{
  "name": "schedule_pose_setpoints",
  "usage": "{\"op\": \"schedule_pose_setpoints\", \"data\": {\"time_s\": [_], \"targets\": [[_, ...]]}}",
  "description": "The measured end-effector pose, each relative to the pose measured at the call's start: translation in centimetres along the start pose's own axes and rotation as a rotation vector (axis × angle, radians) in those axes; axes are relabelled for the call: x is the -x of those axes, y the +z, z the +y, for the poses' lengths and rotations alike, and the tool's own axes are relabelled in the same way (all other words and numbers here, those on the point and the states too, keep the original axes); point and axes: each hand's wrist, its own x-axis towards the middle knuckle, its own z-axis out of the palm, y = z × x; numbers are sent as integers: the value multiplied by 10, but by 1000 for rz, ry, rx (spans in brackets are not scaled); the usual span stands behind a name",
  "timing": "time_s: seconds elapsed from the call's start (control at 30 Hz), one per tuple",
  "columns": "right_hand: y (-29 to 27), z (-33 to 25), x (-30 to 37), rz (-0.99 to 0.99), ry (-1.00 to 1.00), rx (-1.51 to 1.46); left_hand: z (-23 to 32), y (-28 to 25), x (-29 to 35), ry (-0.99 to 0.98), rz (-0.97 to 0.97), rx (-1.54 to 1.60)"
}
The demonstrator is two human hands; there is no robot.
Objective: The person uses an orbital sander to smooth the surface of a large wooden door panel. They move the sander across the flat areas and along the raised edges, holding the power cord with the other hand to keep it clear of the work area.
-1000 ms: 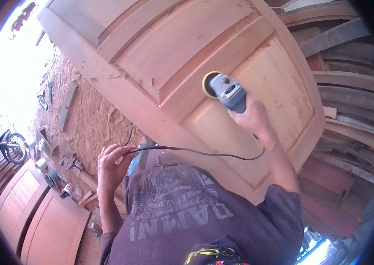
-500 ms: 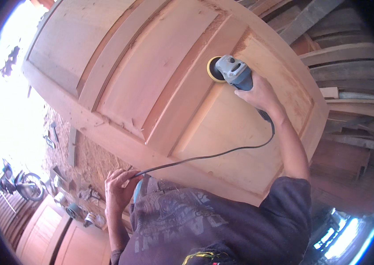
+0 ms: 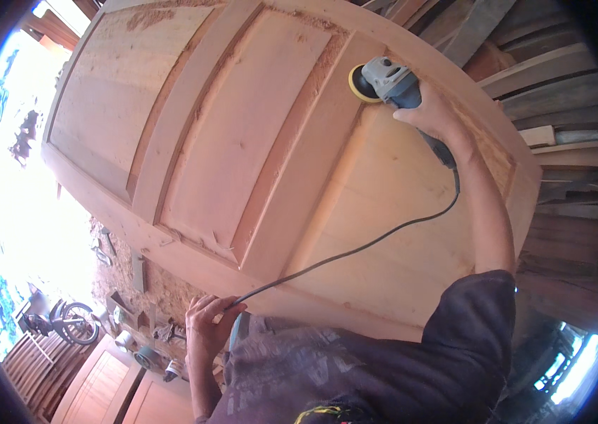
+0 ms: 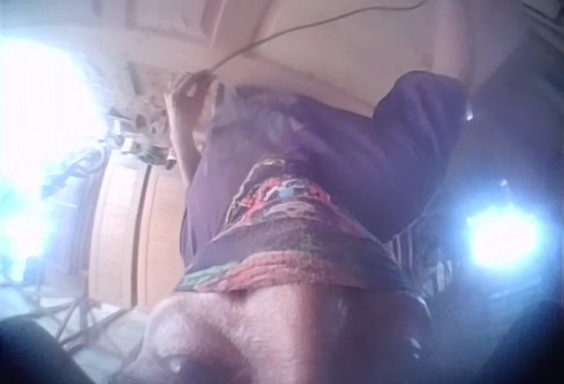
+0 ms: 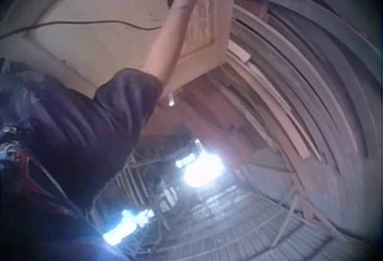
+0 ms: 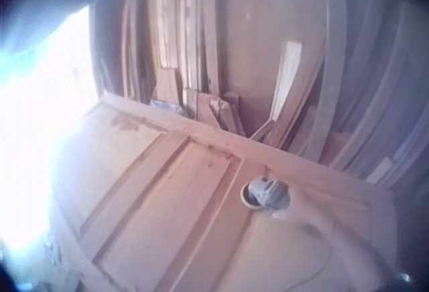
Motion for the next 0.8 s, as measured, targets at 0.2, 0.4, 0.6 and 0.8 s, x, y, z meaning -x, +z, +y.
{"op": "schedule_pose_setpoints", "data": {"time_s": [0.2, 0.4, 0.6, 0.8], "targets": [[-14, 26, -43, 67, -7, -16, 7, 4, -12, -8, -42, -3], [-38, 34, -84, 31, -26, -8, 10, 12, -14, -8, -40, 0], [-48, 43, -109, 49, 43, 24, 18, 11, 4, 25, 1, -36], [5, -26, 6, 13, 20, -184, -33, -5, 70, -75, 120, -91]]}}
